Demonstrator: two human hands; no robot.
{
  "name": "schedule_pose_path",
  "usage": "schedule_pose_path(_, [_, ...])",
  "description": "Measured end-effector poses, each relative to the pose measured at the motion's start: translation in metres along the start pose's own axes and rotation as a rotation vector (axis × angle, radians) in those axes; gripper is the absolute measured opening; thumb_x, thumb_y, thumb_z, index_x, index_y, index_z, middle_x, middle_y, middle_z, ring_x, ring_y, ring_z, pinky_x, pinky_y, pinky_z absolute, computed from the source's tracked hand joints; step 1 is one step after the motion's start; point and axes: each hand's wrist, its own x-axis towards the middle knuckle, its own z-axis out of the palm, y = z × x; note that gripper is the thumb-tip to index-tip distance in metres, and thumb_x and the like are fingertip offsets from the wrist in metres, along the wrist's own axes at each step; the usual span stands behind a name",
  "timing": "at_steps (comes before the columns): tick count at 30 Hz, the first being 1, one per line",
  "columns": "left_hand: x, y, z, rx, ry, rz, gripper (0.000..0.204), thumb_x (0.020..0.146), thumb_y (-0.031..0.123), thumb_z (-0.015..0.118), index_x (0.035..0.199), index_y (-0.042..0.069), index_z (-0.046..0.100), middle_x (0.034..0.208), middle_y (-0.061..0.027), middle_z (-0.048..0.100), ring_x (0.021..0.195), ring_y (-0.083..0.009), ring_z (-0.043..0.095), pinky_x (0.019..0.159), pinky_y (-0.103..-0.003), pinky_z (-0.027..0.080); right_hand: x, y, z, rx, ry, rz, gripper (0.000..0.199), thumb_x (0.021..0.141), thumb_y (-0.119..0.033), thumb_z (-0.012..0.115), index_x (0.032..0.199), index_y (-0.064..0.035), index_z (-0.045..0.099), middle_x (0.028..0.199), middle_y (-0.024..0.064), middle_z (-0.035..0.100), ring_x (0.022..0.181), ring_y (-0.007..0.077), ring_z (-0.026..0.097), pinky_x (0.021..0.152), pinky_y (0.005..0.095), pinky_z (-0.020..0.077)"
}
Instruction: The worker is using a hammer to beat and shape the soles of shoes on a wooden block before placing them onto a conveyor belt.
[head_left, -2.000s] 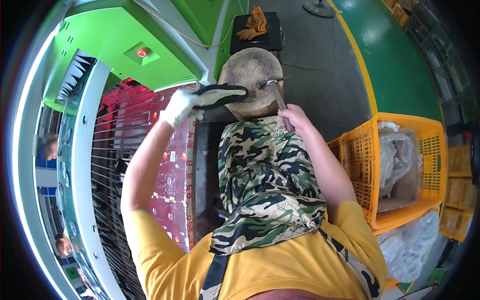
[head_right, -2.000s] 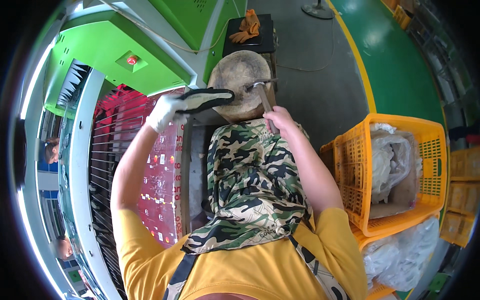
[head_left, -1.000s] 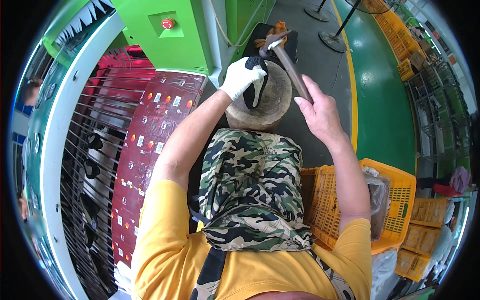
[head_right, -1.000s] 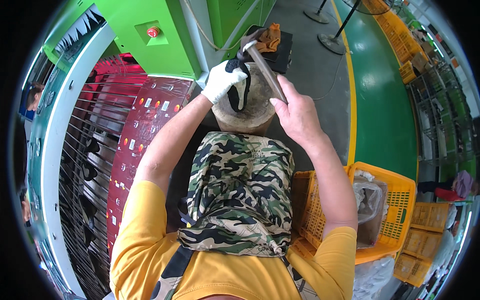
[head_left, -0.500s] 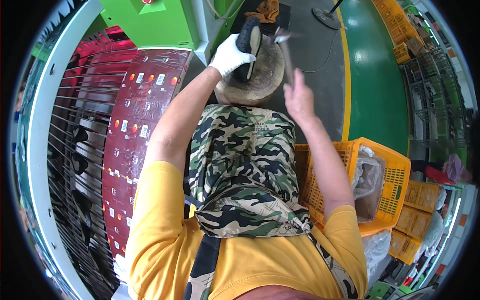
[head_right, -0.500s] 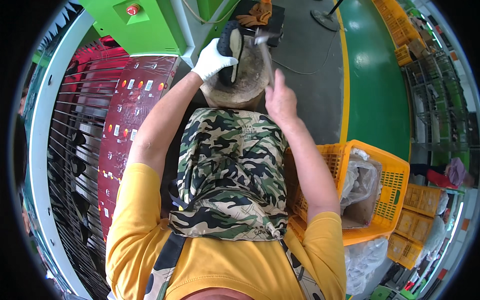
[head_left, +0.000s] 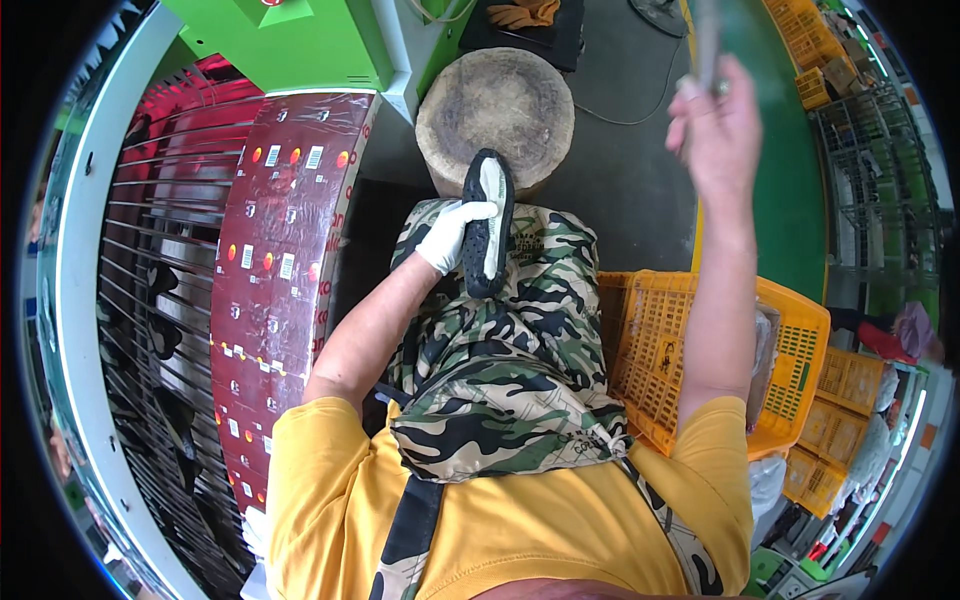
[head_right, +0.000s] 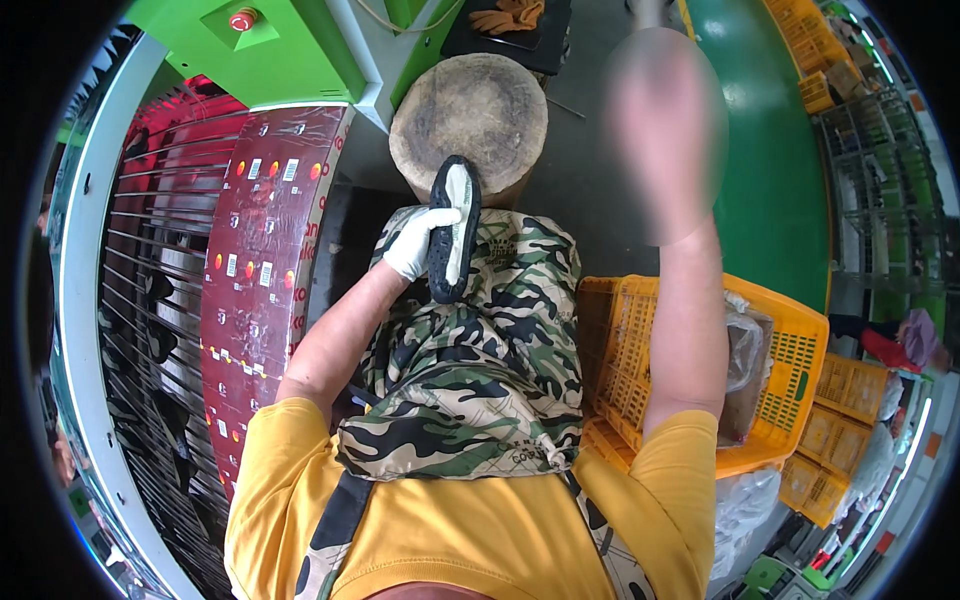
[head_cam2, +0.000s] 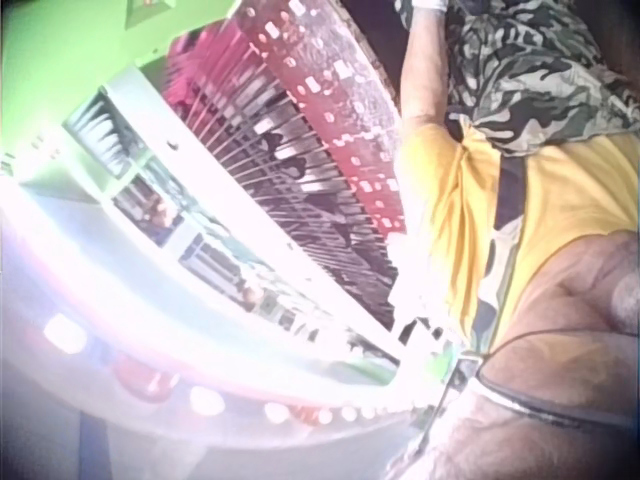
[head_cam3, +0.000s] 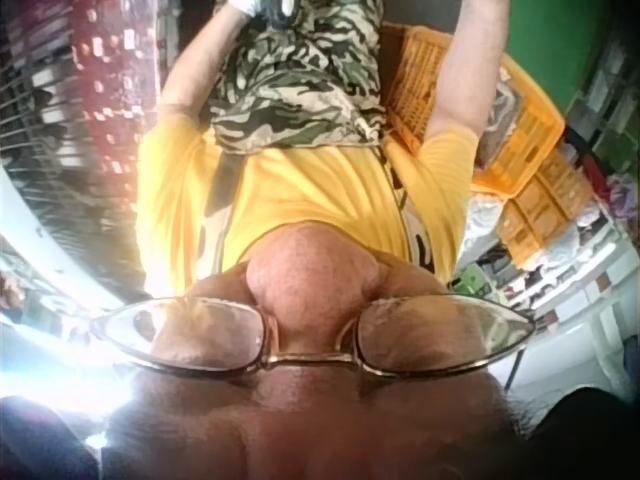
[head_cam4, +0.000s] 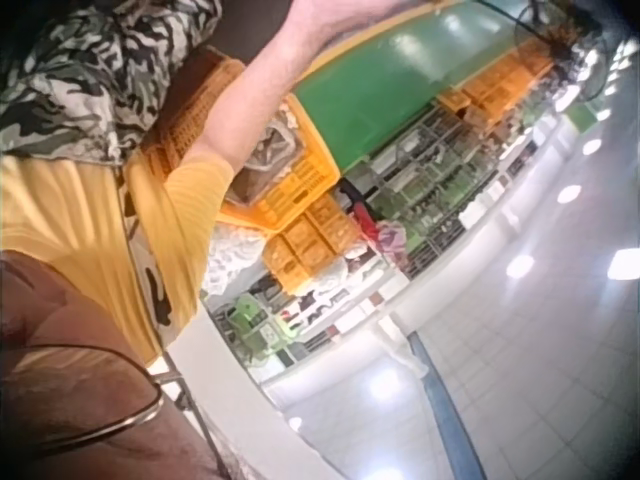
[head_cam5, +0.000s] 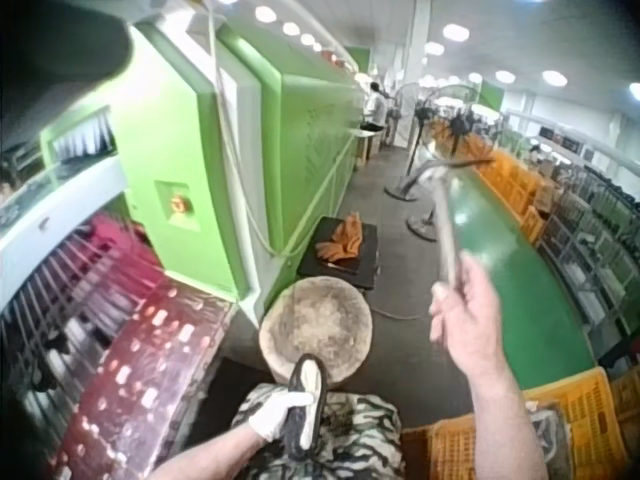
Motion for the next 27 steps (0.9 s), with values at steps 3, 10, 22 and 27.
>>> schedule_pose_path(3, [0.008,-0.009,-0.011,-0.007,-0.025,0.056,0.04,0.085,0.024,0.076,0.118,0.003,0.065,0.096,-0.0071,0.07,0.082,-0.0185,0.068,0.075,-0.033,0.057,-0.004,-0.009,0.025,0.138,0.167,-0.18,0.029,0.103,-0.013,0.058,0.125,0.0009,0.047,0.078,0.0088,0.062,0.055,0.0108,0.058,0.048,0.0267,0.0472])
schedule_pose_path(10, [0.008,-0.004,-0.013,-0.162,-0.091,-0.061,0.031,0.087,0.017,0.073,0.115,0.003,0.067,0.092,-0.0067,0.072,0.076,-0.0182,0.069,0.069,-0.031,0.058,-0.041,0.051,0.037,-0.161,-0.494,0.455,0.012,0.098,-0.01,0.061,0.101,-0.0053,0.05,0.068,0.0072,0.059,0.046,0.013,0.056,0.039,0.0295,0.0444])
schedule_pose_path(22, [0.009,-0.012,-0.016,-0.124,-0.087,-0.01,0.031,0.087,0.017,0.073,0.113,0.003,0.068,0.09,-0.006,0.073,0.074,-0.0179,0.07,0.067,-0.029,0.059,-0.077,0.082,0.063,-0.49,-0.749,0.644,0.018,0.1,-0.004,0.055,0.115,-0.0013,0.045,0.08,0.0096,0.059,0.046,0.016,0.054,0.045,0.03,0.0501])
schedule_pose_path(27, [0.002,-0.007,-0.019,-0.121,-0.101,-0.052,0.031,0.087,0.016,0.073,0.114,0.003,0.068,0.094,-0.0067,0.072,0.077,-0.0182,0.07,0.071,-0.031,0.059,0.01,0.003,-0.004,-0.067,-0.169,0.318,0.02,0.098,-0.013,0.062,0.109,0.0003,0.052,0.072,0.0048,0.059,0.047,0.0117,0.055,0.041,0.0266,0.045])
